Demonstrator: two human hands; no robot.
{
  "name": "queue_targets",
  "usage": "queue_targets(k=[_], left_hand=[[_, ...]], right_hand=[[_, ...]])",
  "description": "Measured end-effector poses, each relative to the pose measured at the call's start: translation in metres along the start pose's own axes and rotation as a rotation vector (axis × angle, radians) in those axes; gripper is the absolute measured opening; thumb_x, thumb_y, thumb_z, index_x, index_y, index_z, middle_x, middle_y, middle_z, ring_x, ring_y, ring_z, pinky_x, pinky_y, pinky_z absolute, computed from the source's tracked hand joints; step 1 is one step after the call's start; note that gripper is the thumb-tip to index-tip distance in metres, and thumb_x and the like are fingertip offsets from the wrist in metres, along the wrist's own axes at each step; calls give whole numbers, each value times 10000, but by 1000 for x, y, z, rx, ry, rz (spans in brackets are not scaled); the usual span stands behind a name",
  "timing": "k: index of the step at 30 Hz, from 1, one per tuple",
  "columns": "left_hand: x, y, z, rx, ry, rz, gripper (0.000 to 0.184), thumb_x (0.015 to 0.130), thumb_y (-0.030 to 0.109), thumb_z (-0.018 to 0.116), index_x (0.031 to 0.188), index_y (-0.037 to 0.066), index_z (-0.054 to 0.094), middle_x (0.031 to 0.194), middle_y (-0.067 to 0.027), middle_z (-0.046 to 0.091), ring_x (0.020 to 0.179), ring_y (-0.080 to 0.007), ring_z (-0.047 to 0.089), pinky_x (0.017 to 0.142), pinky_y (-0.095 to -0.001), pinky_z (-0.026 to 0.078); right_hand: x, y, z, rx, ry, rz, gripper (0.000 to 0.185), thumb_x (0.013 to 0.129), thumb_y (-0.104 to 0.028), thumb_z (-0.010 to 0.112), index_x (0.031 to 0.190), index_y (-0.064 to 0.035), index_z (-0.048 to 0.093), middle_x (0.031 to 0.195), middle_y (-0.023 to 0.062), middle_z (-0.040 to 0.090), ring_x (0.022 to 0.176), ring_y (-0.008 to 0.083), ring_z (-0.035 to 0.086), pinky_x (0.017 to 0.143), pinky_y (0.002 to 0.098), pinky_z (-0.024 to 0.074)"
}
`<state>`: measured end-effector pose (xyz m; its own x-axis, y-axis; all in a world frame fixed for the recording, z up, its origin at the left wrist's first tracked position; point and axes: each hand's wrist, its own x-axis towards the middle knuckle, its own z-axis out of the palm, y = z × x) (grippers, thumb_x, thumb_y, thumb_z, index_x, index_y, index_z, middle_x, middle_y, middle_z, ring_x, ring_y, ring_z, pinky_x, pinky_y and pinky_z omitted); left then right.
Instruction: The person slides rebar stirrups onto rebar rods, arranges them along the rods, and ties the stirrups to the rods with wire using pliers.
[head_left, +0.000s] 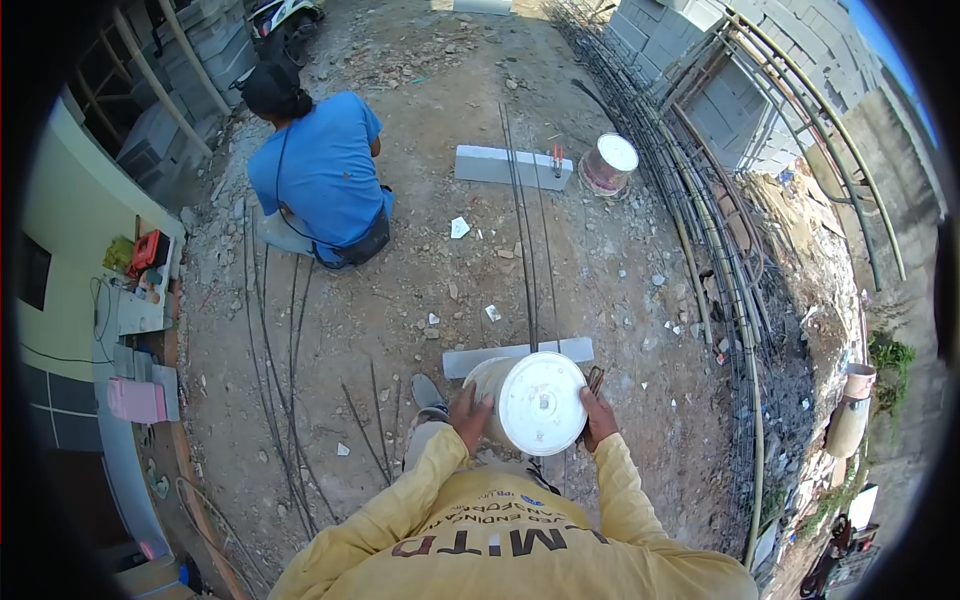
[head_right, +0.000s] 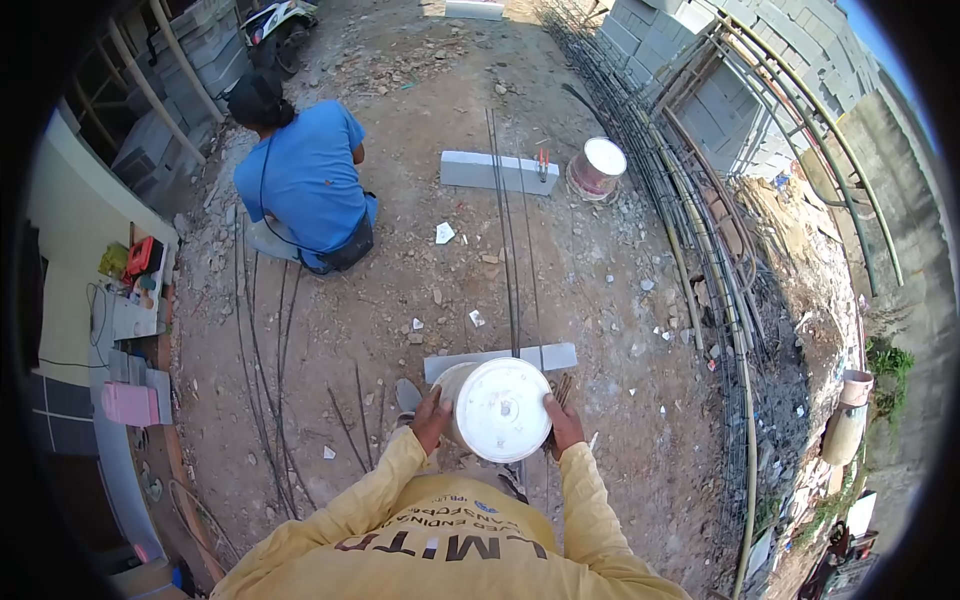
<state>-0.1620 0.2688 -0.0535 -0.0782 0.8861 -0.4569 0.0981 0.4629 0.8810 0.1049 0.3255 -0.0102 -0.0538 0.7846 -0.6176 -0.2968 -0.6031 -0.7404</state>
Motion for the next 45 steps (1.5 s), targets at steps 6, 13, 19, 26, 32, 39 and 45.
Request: queue_targets(k=[6, 13, 19, 26, 32, 39, 45], left_hand=[[26, 104, -120, -518, -99, -128, 766, 907, 584, 459, 1501, 167, 212, 1484, -127, 292, 1268, -289, 432, 898, -471, 492], [35, 165, -214, -591, -52, 189, 1129, 702, 698, 651, 1509, 110, 122, 1506, -117, 281, 1352, -292, 352, 1017, -477, 413], [70, 181, -267, -398, 30, 349, 953, 845, 581, 573, 1482, 4, 162, 1474, -182, 318, 1321, -285, 394, 1065, -390, 362], [123, 162, -295, -710, 81, 122, 628, 1009, 470, 280, 1421, -1, 327, 1413, -167, 436, 1278, -285, 458, 1074, -403, 366], [210, 204, -283, -512, 123, 34, 630, 1000, 461, 352, 1437, 9, 307, 1417, -159, 427, 1283, -263, 453, 1071, -385, 363], [385, 303, -202, -308, 84, 38, 621, 999, 449, 377, 1425, 1, 331, 1400, -157, 446, 1270, -246, 459, 1060, -359, 365], [480, 367, -132, -93, -38, 157, 604, 1004, 431, 387, 1419, -7, 355, 1382, -154, 466, 1264, -229, 451, 1063, -325, 340]], right_hand=[[40, -30, 135, -106, -26, -159, 465, 869, -307, 672, 1177, 30, 580, 1004, 65, 650, 878, 141, 609, 794, 287, 489], [57, -67, 254, -21, -206, -135, 484, 805, -286, 748, 1119, 30, 559, 1037, 106, 618, 958, 150, 573, 856, 314, 459], [77, -86, 317, -48, -291, -195, 539, 777, -304, 775, 1145, 11, 538, 1008, 81, 596, 956, 150, 558, 863, 292, 443], [132, -70, 339, -58, -334, -79, 548, 776, -309, 776, 1152, -2, 520, 969, 54, 579, 885, 132, 552, 782, 271, 455], [215, -105, 336, 11, -327, 8, 510, 785, -290, 768, 1133, -5, 528, 967, 43, 574, 885, 127, 543, 796, 281, 442], [352, -216, 286, -27, -144, -33, 563, 775, -361, 765, 1137, 14, 552, 970, 61, 596, 864, 132, 548, 754, 269, 448], [435, -315, 229, -68, -82, -70, 525, 790, -328, 737, 1143, 21, 566, 1001, 87, 620, 910, 150, 574, 790, 289, 468]])
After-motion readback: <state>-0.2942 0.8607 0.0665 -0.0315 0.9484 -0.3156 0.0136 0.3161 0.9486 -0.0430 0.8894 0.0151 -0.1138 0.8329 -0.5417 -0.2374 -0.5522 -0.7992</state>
